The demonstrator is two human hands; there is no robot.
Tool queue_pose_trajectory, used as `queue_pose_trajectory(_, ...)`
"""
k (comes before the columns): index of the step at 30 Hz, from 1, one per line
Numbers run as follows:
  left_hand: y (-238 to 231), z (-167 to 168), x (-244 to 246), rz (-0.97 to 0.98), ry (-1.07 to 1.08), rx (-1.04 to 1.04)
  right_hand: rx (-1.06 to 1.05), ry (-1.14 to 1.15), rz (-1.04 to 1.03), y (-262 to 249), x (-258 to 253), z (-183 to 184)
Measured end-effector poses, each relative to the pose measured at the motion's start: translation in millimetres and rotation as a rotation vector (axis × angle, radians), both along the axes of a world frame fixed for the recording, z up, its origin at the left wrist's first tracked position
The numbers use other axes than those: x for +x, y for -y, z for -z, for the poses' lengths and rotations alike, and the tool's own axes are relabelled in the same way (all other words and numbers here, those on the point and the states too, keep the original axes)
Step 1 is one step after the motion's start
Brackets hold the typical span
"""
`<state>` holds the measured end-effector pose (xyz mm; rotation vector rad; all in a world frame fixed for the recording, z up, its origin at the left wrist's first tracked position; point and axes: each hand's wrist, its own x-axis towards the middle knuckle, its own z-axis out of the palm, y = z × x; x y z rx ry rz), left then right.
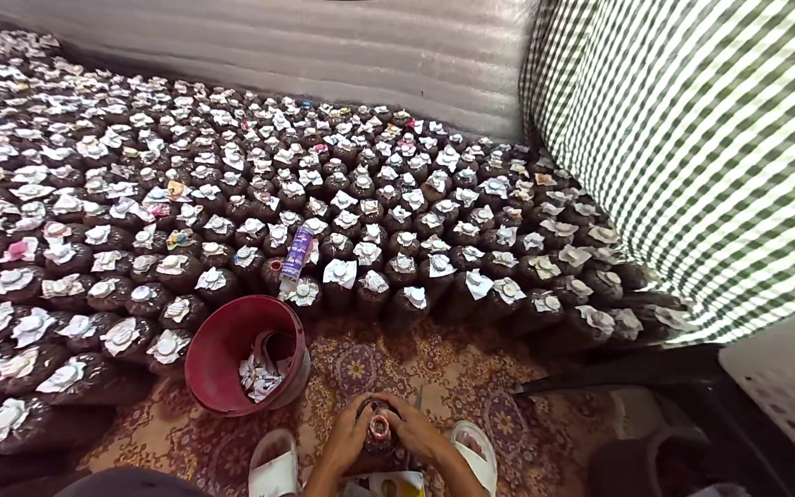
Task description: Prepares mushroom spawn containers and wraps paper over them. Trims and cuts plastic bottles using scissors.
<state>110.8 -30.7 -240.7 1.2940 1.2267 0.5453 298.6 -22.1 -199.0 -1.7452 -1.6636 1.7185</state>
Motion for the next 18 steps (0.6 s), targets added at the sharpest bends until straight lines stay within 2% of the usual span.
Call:
queue_pose_trajectory(3, 4, 3, -1, -0.021, 0.058, -0.097, -0.052, -0.040, -0.001, -6, 7, -2)
queue_pose_trajectory(8, 13, 1, -1, -0.060, 0.041, -0.154, 0.121, 0.045, 0.053, -3, 1, 16)
queue_pose_trajectory(10, 17, 1, 1, -0.113, 0.031, -0.155, 0.119, 0.057, 0.096, -5, 2, 18)
queue_pose_trajectory(12, 20, 1, 5, -0.178, -0.005, -0.121, 0.059, 0.005, 0.232, -5, 3, 14)
queue_pose_trajectory(15, 25, -3, 8, -0.262, -0.037, -0.077, -0.119, -0.152, 0.565, 18, -3, 8)
queue_pose_trajectory(18, 25, -7, 15, -0.268, -0.093, -0.035, -0.173, -0.135, 0.708, 43, -23, 5)
